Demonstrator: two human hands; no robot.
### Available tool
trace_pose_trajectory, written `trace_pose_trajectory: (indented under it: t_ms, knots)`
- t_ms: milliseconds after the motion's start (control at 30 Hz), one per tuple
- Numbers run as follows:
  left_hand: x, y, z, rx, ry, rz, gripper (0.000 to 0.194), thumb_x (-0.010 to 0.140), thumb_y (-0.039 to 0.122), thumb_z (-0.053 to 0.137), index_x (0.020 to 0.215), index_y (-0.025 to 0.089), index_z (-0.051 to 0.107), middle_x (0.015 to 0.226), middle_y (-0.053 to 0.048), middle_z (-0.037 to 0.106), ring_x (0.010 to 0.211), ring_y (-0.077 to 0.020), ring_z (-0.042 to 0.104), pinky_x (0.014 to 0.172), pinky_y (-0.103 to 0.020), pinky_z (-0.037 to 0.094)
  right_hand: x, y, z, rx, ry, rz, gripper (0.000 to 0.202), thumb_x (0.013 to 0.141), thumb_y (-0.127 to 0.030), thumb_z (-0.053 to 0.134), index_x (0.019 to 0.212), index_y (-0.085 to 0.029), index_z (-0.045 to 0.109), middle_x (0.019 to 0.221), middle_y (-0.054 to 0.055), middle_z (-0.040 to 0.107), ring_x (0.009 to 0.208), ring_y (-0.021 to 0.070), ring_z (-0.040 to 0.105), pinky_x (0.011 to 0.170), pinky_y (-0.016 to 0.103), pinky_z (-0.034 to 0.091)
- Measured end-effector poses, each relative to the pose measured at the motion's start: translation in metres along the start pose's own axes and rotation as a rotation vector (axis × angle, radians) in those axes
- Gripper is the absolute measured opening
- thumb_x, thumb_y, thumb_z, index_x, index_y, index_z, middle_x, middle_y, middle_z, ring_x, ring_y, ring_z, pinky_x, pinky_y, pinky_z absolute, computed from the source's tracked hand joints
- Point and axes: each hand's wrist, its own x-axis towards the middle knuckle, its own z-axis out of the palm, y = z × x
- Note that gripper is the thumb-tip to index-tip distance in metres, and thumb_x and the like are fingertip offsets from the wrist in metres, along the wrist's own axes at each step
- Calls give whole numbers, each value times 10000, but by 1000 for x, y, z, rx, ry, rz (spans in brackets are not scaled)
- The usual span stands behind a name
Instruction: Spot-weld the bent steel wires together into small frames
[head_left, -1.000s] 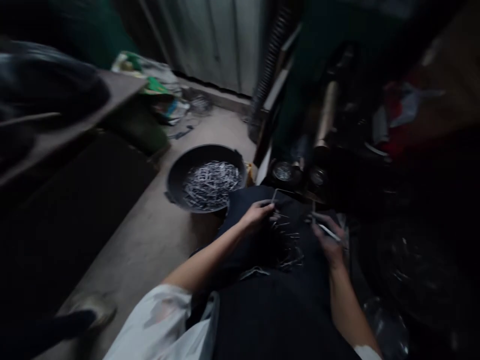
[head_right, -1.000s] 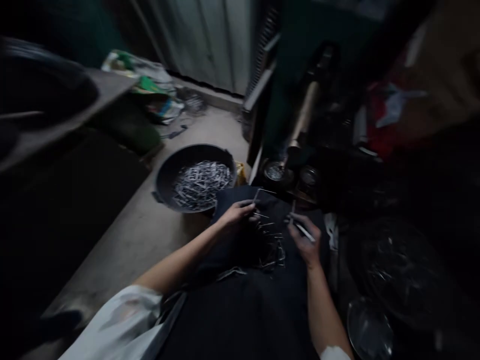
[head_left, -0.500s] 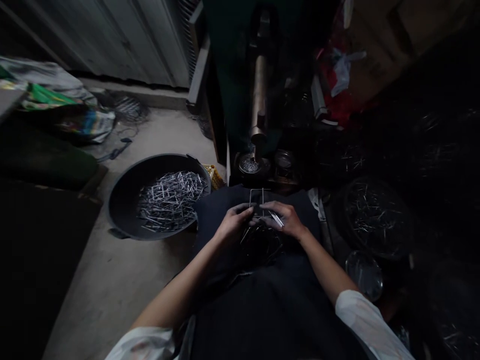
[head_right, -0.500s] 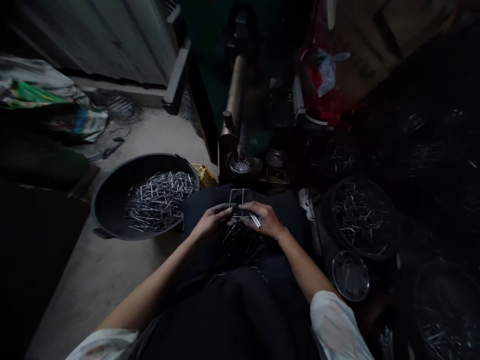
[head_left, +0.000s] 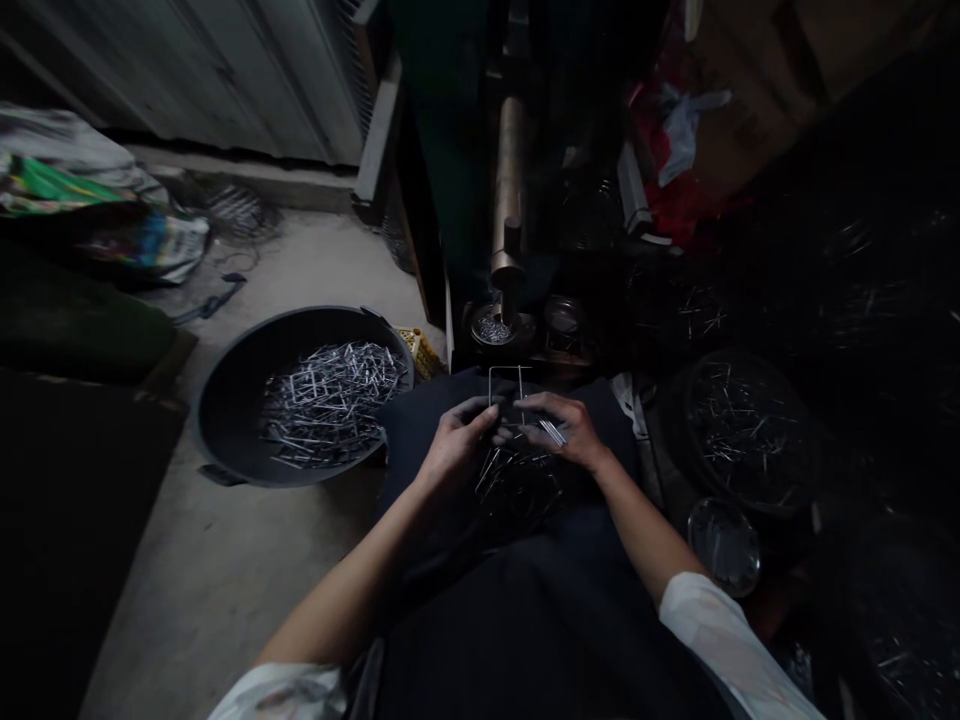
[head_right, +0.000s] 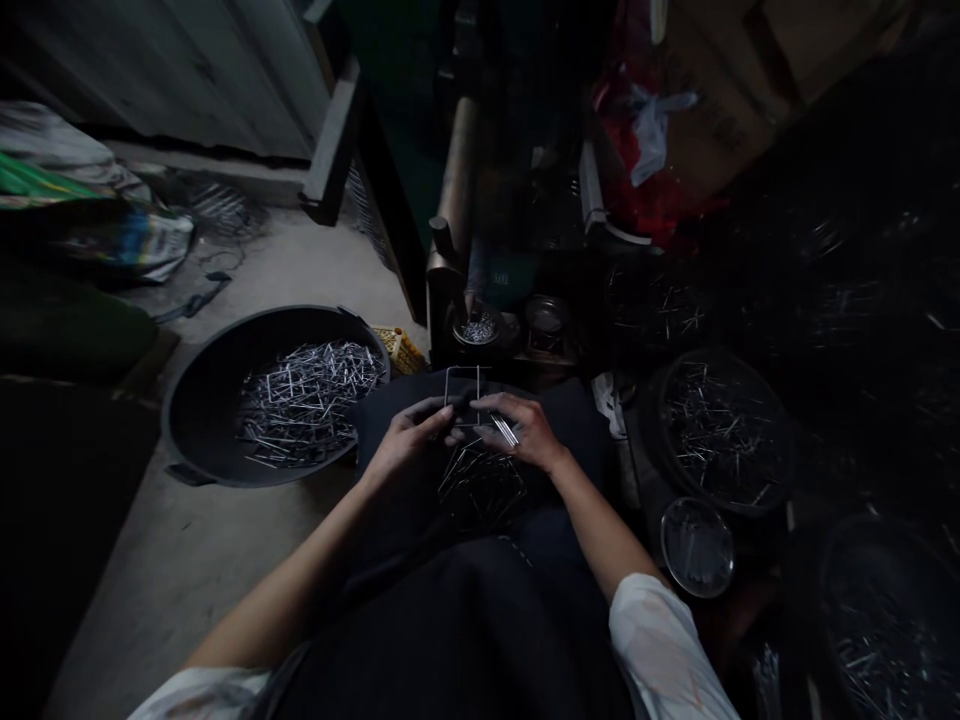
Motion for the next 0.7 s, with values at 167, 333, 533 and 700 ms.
trace_pose_trajectory:
  t_ms: [167, 333, 533, 700]
  knots:
    - [5, 0, -1, -11, 12, 34, 496, 706, 353, 856, 1086, 86, 683, 701, -36, 697, 586, -108, 630, 588, -197, 504, 7, 2, 2, 30, 24, -29, 311, 899, -326, 710, 1196, -233, 688, 1125, 66, 741, 1057, 202, 707, 960, 330, 547]
    - [9, 3, -1, -6, 16, 38, 509, 686, 363, 878, 1075, 90, 696, 736, -45, 705, 596, -101, 633, 589, -187, 506, 12, 6, 1, 32, 36, -44, 310, 885, -319, 724, 1184, -242, 694, 1121, 64, 745, 1048, 205, 710, 956, 337, 551]
    - [13, 3, -2, -10, -2, 44, 472, 690, 361, 876, 1044, 97, 710, 721, -43, 697, 591, -101, 630, 583, -188, 506, 15, 9, -1, 54, 19, -43, 319, 878, -308, 732, 1189, -252, 689, 1134, 57, 740, 1062, 209, 706, 969, 340, 542]
    - [17, 5, -1, -6, 2, 46, 482, 688, 373, 875, 1050, 98, 714, 709, -40, 690, 595, -106, 632, 583, -191, 510, 18, 11, -2, 56, 18, -16, 316, 873, -317, 735, 1179, -249, 694, 1127, 57, 742, 1059, 209, 705, 960, 337, 542]
